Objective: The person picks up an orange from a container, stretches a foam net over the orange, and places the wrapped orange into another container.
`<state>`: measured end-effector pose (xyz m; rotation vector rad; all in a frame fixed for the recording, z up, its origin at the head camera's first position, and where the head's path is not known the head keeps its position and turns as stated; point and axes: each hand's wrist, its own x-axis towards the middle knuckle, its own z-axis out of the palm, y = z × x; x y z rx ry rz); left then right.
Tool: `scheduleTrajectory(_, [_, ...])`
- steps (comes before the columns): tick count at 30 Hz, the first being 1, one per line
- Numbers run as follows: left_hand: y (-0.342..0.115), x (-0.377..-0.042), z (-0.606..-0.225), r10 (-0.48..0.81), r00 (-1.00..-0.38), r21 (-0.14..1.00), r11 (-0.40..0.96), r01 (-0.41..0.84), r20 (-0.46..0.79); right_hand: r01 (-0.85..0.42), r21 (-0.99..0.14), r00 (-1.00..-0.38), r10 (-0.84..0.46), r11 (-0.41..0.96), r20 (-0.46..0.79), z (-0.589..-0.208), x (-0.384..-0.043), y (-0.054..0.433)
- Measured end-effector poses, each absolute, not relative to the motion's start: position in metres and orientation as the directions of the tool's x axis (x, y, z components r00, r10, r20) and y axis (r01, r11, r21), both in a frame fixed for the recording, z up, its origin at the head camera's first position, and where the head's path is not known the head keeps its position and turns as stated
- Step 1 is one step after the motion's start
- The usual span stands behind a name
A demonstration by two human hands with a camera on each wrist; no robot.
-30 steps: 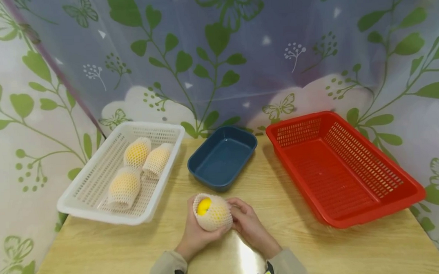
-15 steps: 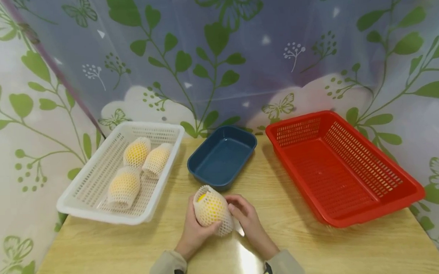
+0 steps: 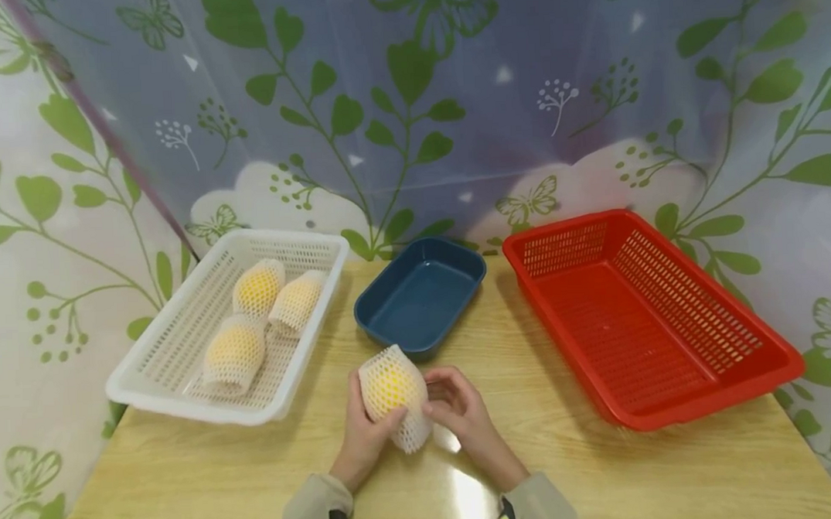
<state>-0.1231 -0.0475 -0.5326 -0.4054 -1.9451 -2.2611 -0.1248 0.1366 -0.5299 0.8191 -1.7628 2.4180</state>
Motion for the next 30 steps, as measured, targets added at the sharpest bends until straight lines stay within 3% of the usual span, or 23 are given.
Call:
scheduleTrajectory(19, [-0.0495,-0.1211,-0.529,0.123,-0.956,0.954,-0.174,0.242,0.265,-0.278,-0.853,-0.861,-0.28,-0.442,0.426,-0.5318,-0.1248,0.1364])
scheduleTrajectory(25, [-0.0517,-0.1205,-0.5287,0.182,-0.946,0.946,-0.233,0.223,0.268,-0.158,-0.808,-0.887,-0.277,-0.568,0.369,-0.5303,-0.1249,0.1382])
scheduleTrajectory(30, [-0.0519,-0.1223,-0.5286,0.246,-0.931,0.927,-0.329,0.182,0.27,-0.079,-0.807,-0.894,-0.317,-0.585,0.317,-0.5295,-0.1245,0.1406])
